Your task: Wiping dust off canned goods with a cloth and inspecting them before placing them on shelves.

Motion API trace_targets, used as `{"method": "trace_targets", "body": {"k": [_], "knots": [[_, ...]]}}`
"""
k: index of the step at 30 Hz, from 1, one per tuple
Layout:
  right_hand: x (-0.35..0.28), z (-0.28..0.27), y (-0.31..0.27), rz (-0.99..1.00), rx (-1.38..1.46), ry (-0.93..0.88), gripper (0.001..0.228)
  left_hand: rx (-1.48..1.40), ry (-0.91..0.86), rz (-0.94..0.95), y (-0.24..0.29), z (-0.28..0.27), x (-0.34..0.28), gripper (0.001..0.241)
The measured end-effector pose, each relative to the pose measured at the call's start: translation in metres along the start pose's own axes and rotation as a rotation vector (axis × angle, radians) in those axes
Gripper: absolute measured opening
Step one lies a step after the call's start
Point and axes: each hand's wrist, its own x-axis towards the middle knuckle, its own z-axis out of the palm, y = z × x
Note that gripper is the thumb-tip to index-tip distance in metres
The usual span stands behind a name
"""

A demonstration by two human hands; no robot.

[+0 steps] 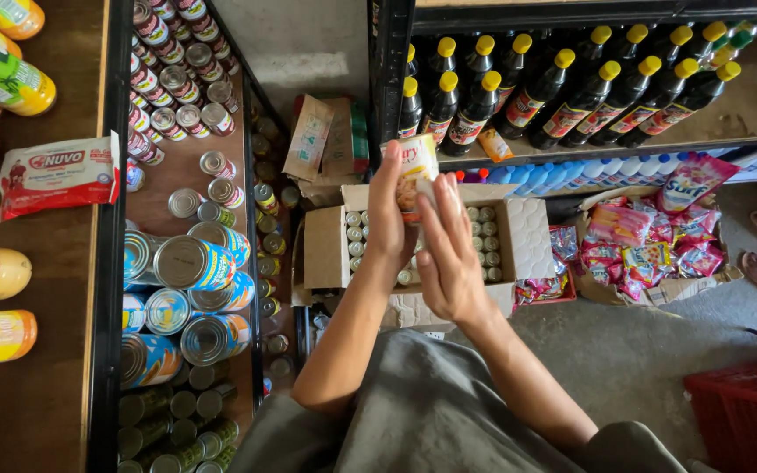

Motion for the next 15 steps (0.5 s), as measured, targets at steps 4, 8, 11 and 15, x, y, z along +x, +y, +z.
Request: {"method": "trace_targets", "body": {"k": [4,8,11,15], "knots": [[0.024,-0.018,0.012,0.037,-0.075,-0.031,0.068,0.115,-0.047,0.007,0.021,0.039,-0.026,0.048],[0.060,-0.047,0.006,0.163,0.113,0.001,0.042,0.369,-0.127,0.007,0.011,0.022,-0.027,0.046],[0.064,-0.070,0.008,0.249,0.197,0.050,0.036,0.533,-0.214,0.139,0.031,0.024,-0.030,0.059],[0.064,-0.081,-0.002,0.193,0.114,0.104,0.038,0.768,-0.256,0.334,0.072,0.041,-0.042,0.055]]}}
